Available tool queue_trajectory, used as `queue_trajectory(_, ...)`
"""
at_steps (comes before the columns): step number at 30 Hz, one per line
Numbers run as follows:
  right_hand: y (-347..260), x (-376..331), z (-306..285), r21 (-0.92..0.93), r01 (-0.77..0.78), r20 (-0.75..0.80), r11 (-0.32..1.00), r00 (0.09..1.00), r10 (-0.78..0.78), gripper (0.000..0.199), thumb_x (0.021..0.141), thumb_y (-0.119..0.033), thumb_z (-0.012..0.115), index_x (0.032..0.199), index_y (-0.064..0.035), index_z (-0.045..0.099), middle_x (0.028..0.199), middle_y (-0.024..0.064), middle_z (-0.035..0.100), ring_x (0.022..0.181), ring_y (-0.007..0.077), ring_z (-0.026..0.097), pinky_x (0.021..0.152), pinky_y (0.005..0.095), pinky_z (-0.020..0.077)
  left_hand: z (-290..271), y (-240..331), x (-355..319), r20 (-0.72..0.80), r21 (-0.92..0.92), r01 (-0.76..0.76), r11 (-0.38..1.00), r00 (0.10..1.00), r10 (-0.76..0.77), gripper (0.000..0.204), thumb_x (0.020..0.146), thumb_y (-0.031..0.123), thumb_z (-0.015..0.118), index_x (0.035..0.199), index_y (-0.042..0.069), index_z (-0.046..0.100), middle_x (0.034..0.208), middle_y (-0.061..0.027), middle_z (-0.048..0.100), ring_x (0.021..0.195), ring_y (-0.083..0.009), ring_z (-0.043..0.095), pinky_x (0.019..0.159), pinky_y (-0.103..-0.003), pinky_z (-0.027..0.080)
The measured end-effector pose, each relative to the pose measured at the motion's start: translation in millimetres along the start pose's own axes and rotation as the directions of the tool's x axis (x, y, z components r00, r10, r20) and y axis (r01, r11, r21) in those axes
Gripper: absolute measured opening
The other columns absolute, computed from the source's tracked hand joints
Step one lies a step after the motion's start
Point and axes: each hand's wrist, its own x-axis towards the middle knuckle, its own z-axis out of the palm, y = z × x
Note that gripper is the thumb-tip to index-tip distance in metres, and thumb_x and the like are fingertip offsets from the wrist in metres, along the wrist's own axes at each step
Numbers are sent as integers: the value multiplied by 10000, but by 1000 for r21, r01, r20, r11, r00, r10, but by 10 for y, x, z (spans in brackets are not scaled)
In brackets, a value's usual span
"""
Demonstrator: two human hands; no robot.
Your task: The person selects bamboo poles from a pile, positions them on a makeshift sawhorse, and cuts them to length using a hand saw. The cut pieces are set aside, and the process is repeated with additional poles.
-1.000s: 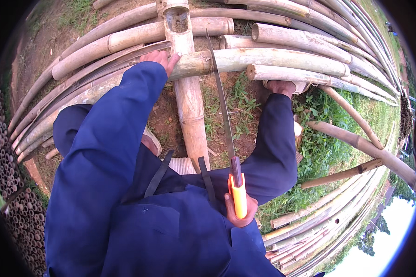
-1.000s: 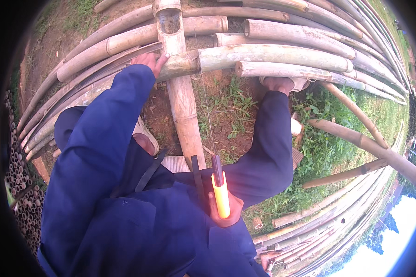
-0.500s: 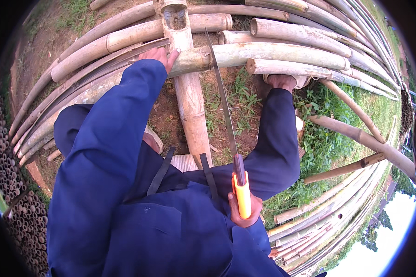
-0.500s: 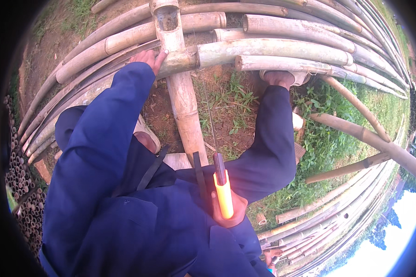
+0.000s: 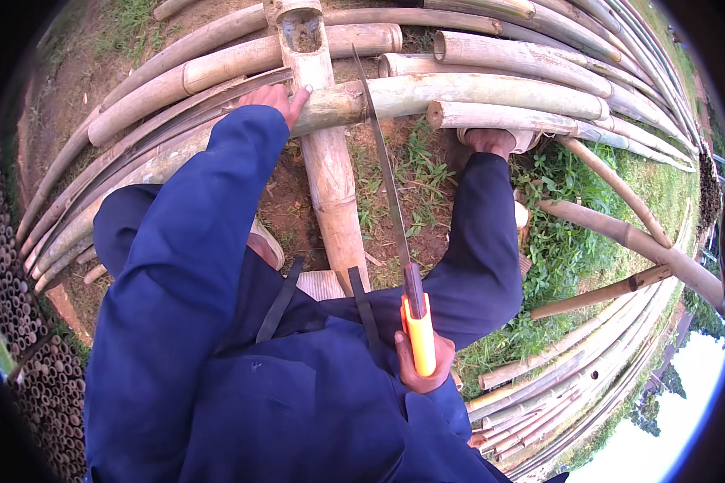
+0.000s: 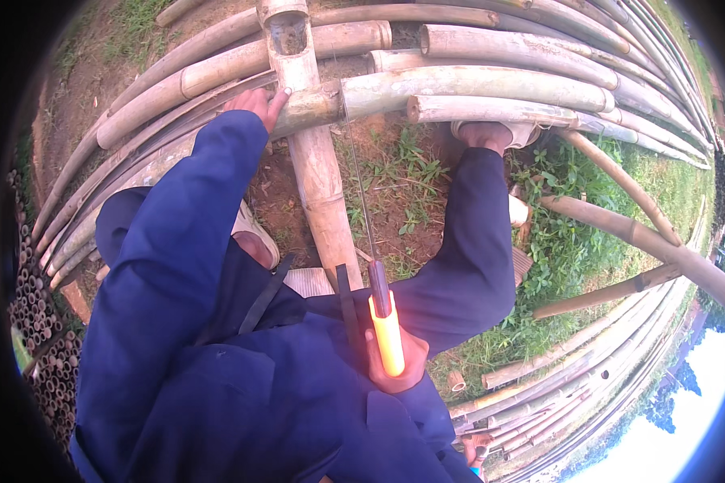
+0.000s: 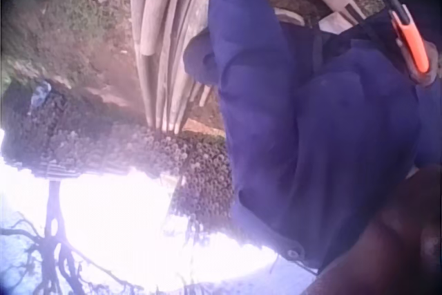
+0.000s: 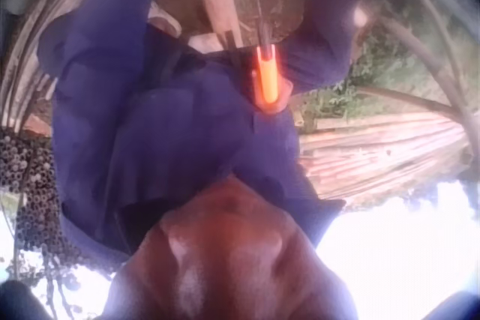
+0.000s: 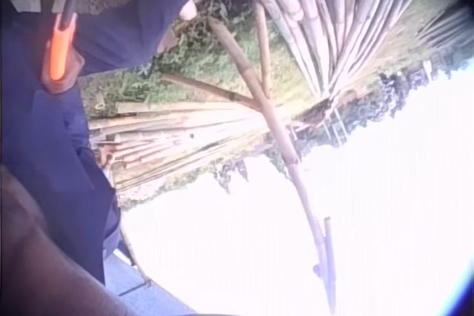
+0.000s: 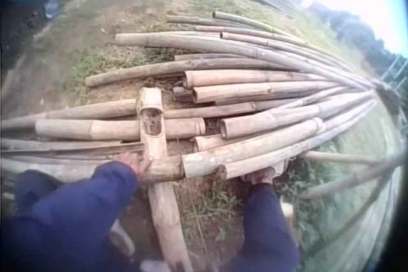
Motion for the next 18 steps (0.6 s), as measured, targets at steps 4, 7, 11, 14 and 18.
queue_trajectory(4, 121, 1285, 463, 129, 22, -68, 991, 998, -13, 99, 915, -32, 727, 883, 29, 657, 628, 148, 582, 540, 199, 566, 558, 366, 468, -166, 179, 47, 27, -41, -1, 999, 1000, 2, 514, 1103, 494, 374, 1338, 152, 677, 1184, -207, 663, 1168, -367, 626, 1033, -502, 453)
queue_trajectory(7, 136, 1276, 559, 221, -12, -78, 975, 996, 30, 163, 927, -52, 726, 830, 26, 619, 621, 132, 563, 530, 203, 485, 549, 357, 450, -274, 190, -19, 12, -56, 53, 997, 999, -52, 474, 1112, 453, 368, 1333, 170, 677, 1143, -201, 660, 1138, -367, 633, 1013, -500, 462)
queue_trajectory(11, 138, 68, 55, 8, -3, 9, 1000, 1000, 3, 433, 888, 10, 719, 1318, 35, 667, 903, 174, 758, 787, 281, 773, 738, 324, 574, -106, 20, -26, -102, -113, -35, 993, 995, 23, 718, 1050, 637, 375, 1103, 9, 719, 1167, -243, 706, 1192, -394, 633, 1054, -508, 447)
queue_trajectory(14, 39, -90, -57, -54, -9, 27, 999, 1000, 10, 325, 890, 10, 712, 1213, 42, 701, 807, 177, 725, 694, 300, 748, 668, 341, 566, -78, 70, -48, -136, -131, -72, 989, 989, 54, 731, 1048, 647, 371, 1095, 4, 716, 1159, -244, 706, 1171, -396, 643, 1041, -510, 456)
queue_trajectory(18, 92, 1290, 362, 103, -22, -16, 994, 1000, 24, 102, 905, -23, 719, 855, 29, 648, 630, 143, 598, 531, 231, 596, 556, 356, 484, -143, 151, 36, 69, 34, -7, 999, 998, 5, 397, 1121, 390, 368, 1436, 258, 572, 1185, -170, 651, 1169, -353, 623, 970, -505, 494)
